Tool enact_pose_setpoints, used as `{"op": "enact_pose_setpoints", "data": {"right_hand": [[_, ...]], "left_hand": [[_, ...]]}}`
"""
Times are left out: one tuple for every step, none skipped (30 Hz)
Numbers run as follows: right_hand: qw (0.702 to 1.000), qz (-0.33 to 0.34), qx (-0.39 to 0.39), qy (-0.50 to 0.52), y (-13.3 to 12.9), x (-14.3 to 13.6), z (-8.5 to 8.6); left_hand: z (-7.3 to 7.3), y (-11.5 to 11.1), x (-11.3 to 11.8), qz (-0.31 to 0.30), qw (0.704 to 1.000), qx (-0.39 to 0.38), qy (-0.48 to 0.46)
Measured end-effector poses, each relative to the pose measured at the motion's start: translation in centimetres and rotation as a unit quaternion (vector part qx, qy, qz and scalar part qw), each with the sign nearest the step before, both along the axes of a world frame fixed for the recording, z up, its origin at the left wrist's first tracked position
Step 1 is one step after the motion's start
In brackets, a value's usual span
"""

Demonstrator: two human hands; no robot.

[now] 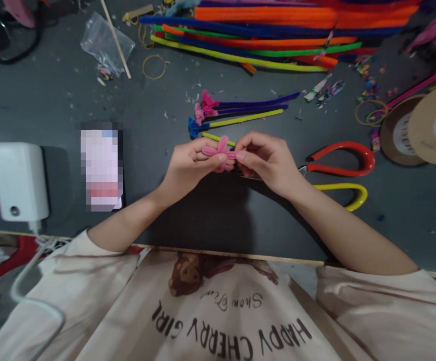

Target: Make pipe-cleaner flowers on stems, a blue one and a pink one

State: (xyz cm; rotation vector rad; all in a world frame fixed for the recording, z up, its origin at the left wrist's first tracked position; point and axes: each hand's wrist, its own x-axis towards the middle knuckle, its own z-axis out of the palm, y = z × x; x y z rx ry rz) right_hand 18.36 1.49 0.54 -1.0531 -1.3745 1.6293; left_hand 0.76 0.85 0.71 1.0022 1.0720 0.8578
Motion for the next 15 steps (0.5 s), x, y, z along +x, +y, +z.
{"op": "enact_pose_setpoints", "data": {"right_hand": [[1.0, 0.001, -0.002, -0.004, 0.03, -0.01, -0.03], [1.0, 0.002, -0.005, -0.007, 0.06, -0.02, -0.05], [1.0, 0.004, -0.008, -0.01, 0.08, -0.02, -0.07], [1.0, 0.006, -0.01, -0.013, 0.09, -0.01, -0.08], [1.0, 0.008, -0.012, -0.014, 0.1, 0.01, -0.07], [1.0, 0.009, -0.011, -0.016, 0.1, 0.05, -0.07], [1.0, 0.008, -0.009, -0.02, 0.09, 0.09, -0.06], [1.0, 0.008, -0.005, -0.027, 0.07, 0.14, -0.07], [0.999, 0.008, 0.001, -0.035, 0.05, 0.19, -0.09], [0.999, 0.008, 0.008, -0.042, 0.03, 0.23, -0.14], [0.999, 0.01, 0.015, -0.048, 0.02, 0.25, -0.22], [0.998, 0.012, 0.021, -0.051, 0.0, 0.24, -0.3], [0.998, 0.016, 0.026, -0.053, 0.0, 0.21, -0.36], [0.998, 0.018, 0.029, -0.054, 0.02, 0.16, -0.37], [0.998, 0.018, 0.034, -0.058, 0.05, 0.11, -0.27]], "left_hand": [[0.01, 0.01, 0.02, -0.002, 1.0, 0.0, 0.002], [0.01, 0.01, 0.05, -0.004, 1.0, -0.001, 0.006], [0.0, 0.02, 0.09, -0.004, 1.0, -0.001, 0.01], [-0.01, 0.02, 0.12, -0.004, 1.0, 0.001, 0.013], [-0.02, 0.0, 0.14, -0.004, 1.0, 0.005, 0.016], [-0.03, -0.04, 0.15, -0.005, 1.0, 0.01, 0.019], [-0.02, -0.11, 0.15, -0.006, 1.0, 0.019, 0.023], [0.0, -0.19, 0.14, -0.006, 0.999, 0.032, 0.03], [0.04, -0.28, 0.12, -0.007, 0.998, 0.049, 0.042], [0.1, -0.39, 0.1, -0.008, 0.996, 0.069, 0.06], [0.17, -0.48, 0.09, -0.009, 0.993, 0.09, 0.079], [0.24, -0.56, 0.08, -0.011, 0.989, 0.11, 0.095], [0.29, -0.62, 0.09, -0.014, 0.986, 0.126, 0.106], [0.32, -0.66, 0.1, -0.015, 0.985, 0.134, 0.108], [0.32, -0.67, 0.12, -0.014, 0.986, 0.133, 0.102]]}}
